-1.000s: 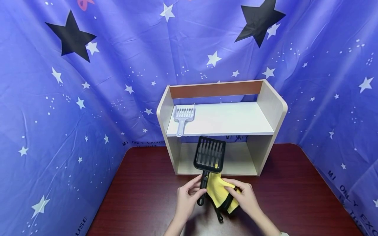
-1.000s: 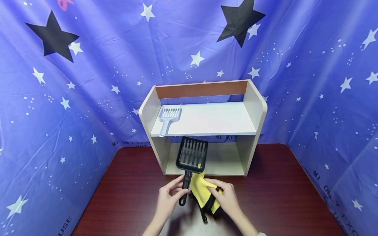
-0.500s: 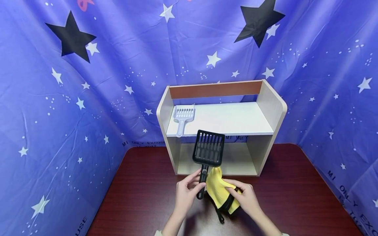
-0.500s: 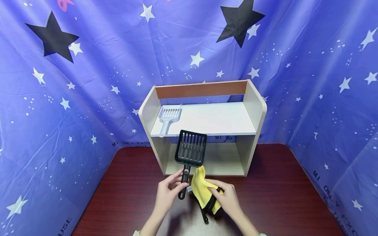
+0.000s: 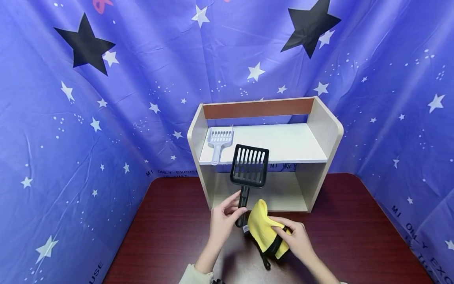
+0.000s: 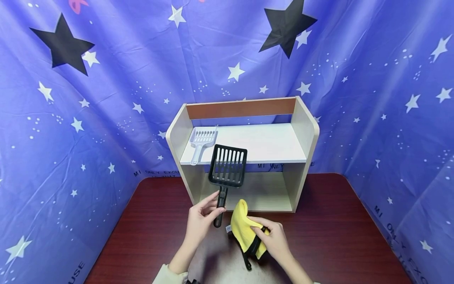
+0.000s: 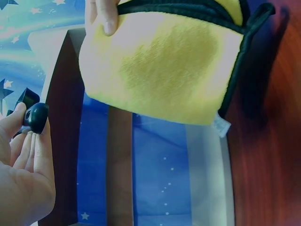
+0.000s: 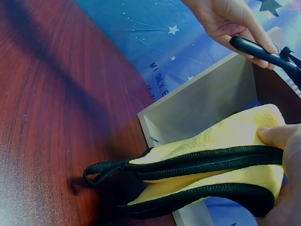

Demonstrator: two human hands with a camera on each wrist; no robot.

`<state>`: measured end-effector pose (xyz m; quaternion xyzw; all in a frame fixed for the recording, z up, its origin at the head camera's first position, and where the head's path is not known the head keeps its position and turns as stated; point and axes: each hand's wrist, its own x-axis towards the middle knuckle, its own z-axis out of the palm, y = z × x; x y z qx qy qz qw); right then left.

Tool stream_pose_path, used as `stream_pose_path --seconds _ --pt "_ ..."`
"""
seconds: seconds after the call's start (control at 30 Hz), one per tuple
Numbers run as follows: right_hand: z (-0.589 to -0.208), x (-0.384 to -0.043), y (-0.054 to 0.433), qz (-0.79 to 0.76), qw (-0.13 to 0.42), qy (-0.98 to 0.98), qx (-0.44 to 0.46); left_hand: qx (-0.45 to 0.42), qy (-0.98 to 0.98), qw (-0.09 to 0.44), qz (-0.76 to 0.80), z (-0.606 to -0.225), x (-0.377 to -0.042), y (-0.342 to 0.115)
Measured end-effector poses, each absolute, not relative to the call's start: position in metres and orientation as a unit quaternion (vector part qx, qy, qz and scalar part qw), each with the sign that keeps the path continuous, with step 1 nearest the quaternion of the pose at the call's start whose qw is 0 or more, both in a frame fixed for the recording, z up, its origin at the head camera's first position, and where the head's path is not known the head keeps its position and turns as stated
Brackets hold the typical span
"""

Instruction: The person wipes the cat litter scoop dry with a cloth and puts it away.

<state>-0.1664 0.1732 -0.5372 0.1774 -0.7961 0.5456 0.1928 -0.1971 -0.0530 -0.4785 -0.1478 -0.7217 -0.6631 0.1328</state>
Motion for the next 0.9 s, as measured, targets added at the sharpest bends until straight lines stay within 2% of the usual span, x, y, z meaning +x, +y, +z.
stream_pose_path --seconds 0.5,0.9 --pt "-0.547 -0.165 0.177 0.534 0.191 -0.806 0.166 -0.128 -0.708 0.135 -0.682 -0.447 -0.223 -0.043" --pt "-0.547 -0.163 0.180 0.539 0.197 -0.802 0.165 -0.111 -0.638 0.085 -0.757 -0.423 -0.246 -0.034"
